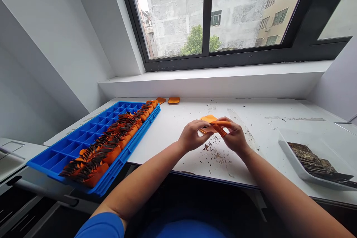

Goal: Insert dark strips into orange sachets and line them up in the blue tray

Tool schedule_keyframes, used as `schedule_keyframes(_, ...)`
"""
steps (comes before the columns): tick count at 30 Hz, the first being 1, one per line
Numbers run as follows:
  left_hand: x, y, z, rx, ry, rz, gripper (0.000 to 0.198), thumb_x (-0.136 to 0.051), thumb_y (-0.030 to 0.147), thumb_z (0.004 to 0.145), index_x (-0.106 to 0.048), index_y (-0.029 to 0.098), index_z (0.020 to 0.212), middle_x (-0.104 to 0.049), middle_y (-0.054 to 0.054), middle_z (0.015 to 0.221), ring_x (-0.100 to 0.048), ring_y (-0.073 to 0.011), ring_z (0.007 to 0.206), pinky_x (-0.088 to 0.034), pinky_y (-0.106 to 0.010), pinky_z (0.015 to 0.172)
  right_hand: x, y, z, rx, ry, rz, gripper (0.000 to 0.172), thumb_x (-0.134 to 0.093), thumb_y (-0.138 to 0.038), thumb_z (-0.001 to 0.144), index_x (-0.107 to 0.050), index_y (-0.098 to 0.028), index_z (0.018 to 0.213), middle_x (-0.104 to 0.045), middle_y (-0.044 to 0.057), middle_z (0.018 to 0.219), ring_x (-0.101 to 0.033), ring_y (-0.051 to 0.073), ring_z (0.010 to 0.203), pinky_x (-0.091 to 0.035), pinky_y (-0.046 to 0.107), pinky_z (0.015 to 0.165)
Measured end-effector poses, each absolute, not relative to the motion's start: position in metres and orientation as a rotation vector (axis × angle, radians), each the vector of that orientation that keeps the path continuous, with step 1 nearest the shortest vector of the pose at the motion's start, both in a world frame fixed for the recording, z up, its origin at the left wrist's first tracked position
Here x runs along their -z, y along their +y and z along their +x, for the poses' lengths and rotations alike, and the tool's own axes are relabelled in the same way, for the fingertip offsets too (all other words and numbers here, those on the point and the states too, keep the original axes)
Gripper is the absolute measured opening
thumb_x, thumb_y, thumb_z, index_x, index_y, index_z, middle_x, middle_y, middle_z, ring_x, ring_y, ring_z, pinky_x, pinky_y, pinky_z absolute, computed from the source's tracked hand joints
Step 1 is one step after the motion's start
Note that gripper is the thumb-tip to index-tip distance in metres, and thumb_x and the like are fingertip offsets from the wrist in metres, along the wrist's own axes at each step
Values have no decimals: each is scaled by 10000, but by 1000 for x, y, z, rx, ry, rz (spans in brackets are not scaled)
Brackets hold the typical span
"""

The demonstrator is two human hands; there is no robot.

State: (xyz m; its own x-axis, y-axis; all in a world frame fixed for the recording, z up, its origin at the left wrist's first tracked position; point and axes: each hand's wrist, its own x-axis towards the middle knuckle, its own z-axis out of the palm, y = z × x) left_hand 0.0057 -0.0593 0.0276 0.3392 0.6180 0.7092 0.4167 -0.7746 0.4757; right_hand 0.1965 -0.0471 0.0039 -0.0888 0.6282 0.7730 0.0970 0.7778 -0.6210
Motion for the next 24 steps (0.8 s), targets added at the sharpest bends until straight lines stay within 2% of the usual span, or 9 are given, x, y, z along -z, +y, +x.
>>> schedule_keyframes(4, -31, -56, 3, -1321, 961, 2343, 107, -749, 195, 810, -750, 194, 918, -781, -74, 969, -713, -225, 907, -576, -373, 843, -2, -46, 197, -501, -1618, -628, 97, -744, -370, 899, -795, -299, 940, -683, 38, 880, -641, 195, 795, -534, 367, 689)
schedule_keyframes(8, -43, -58, 0, -1232, 1069, 2309, 71, -714, 213, 843, -745, 201, 906, -789, -61, 939, -730, -210, 861, -576, -355, 824, -1, -45, 197, -553, -1581, -646, 130, -758, -416, 882, -801, -310, 944, -689, 44, 922, -655, 213, 864, -550, 409, 786)
schedule_keyframes(11, -63, -61, 1, -1057, 1226, 2322, 228, -729, 299, 851, -688, 214, 1058, -784, -32, 918, -729, -199, 806, -566, -340, 774, 0, -43, 198, -625, -1548, -626, 119, -776, -425, 864, -801, -332, 936, -678, 36, 943, -651, 215, 905, -541, 416, 824)
schedule_keyframes(13, -77, -63, 2, -870, 1310, 2401, 377, -711, 345, 873, -621, 230, 1220, -783, -25, 959, -727, -210, 838, -552, -343, 774, 1, -42, 199, -656, -1551, -602, 105, -776, -414, 866, -799, -349, 945, -672, 30, 955, -647, 214, 923, -535, 417, 836)
schedule_keyframes(14, -84, -63, 4, -740, 1338, 2474, 379, -672, 354, 904, -607, 237, 1258, -782, -28, 974, -725, -217, 857, -543, -345, 778, 1, -42, 199, -654, -1564, -596, 102, -772, -407, 870, -796, -355, 955, -671, 28, 959, -645, 214, 926, -532, 422, 841)
schedule_keyframes(16, -96, -63, 6, -444, 1376, 2637, 280, -559, 342, 971, -655, 247, 1217, -778, -43, 972, -720, -229, 884, -524, -340, 772, 0, -43, 199, -592, -1600, -608, 97, -759, -394, 882, -792, -357, 966, -671, 29, 973, -643, 219, 933, -525, 439, 860)
schedule_keyframes(18, -106, -62, 8, -202, 1413, 2745, 286, -467, 332, 1009, -717, 244, 1117, -767, -58, 934, -710, -230, 851, -501, -322, 730, -1, -45, 198, -469, -1632, -644, 97, -752, -387, 886, -785, -349, 969, -671, 34, 1006, -637, 230, 961, -512, 465, 895)
schedule_keyframes(21, -121, -58, 5, -67, 1431, 2798, 319, -435, 320, 1018, -735, 233, 1079, -746, -61, 897, -681, -211, 797, -453, -291, 664, -5, -49, 199, -343, -1615, -742, 242, -742, -420, 888, -740, -342, 1117, -669, 53, 1123, -607, 266, 1072, -478, 517, 966)
schedule_keyframes(24, -145, -46, -14, -24, 1484, 2865, 293, -456, 314, 1007, -732, 217, 1011, -722, -67, 882, -650, -205, 790, -405, -285, 638, -9, -51, 201, -359, -1559, -834, 351, -655, -496, 936, -674, -327, 1243, -665, 69, 1187, -585, 287, 1125, -462, 549, 984)
